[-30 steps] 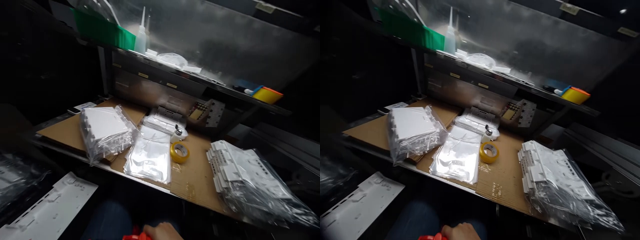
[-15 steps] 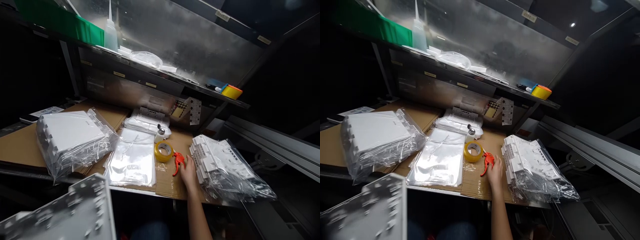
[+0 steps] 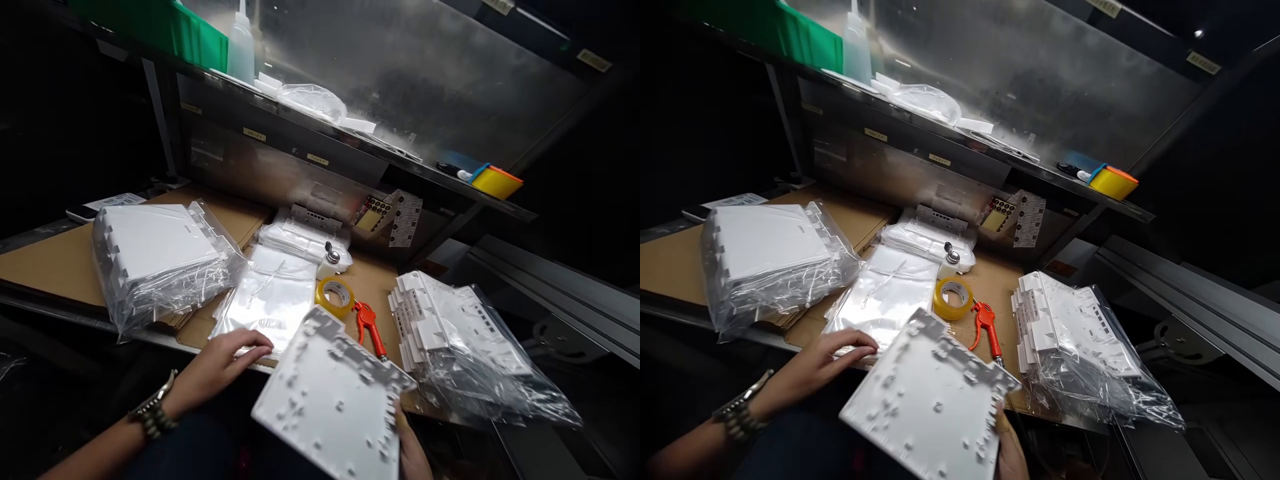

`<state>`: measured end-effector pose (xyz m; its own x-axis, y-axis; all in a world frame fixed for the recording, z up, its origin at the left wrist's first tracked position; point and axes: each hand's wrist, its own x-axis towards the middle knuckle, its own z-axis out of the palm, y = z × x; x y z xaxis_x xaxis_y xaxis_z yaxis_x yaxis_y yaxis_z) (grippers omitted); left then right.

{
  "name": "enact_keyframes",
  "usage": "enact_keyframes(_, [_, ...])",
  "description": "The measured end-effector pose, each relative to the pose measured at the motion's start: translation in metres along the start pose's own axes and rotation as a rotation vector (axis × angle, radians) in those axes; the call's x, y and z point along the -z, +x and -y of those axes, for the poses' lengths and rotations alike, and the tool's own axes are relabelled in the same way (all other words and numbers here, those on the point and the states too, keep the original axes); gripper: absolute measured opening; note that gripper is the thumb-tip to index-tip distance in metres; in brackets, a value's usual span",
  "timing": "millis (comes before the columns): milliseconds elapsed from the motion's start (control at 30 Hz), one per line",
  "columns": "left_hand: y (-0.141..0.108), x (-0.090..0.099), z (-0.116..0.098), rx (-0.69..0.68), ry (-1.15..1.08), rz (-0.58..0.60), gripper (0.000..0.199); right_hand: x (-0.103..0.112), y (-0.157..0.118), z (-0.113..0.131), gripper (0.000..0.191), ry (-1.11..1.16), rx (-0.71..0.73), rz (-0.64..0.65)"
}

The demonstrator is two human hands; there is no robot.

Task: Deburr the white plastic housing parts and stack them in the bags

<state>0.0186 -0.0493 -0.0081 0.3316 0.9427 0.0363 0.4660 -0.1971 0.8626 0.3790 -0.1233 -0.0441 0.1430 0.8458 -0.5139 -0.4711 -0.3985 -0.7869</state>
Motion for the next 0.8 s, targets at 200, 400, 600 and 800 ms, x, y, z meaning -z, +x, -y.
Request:
enact_keyframes(200, [0.007,-0.004,0.035,-0.068,0.305,-0.011,0.037,0.059,0.001,0.013,0.087,0.075,-0.004,-0.243])
enact_keyframes(400, [0.027,0.007,0.034,-0.043,0.283,0.037,0.023,0.032,-0.007,0.022,0.089,0.176,0.11,-0.38])
enact_keyframes(600, [0.063,0.034,0.033,0.156,-0.003,0.168,0.043,0.014,-0.01,0.026,0.092,0.249,0.132,-0.304])
enact_keyframes(800, [0.065,0.04,0.03,0.158,-0.156,0.124,0.033,0.03,-0.003,0.02,0.087,0.239,0.069,-0.343])
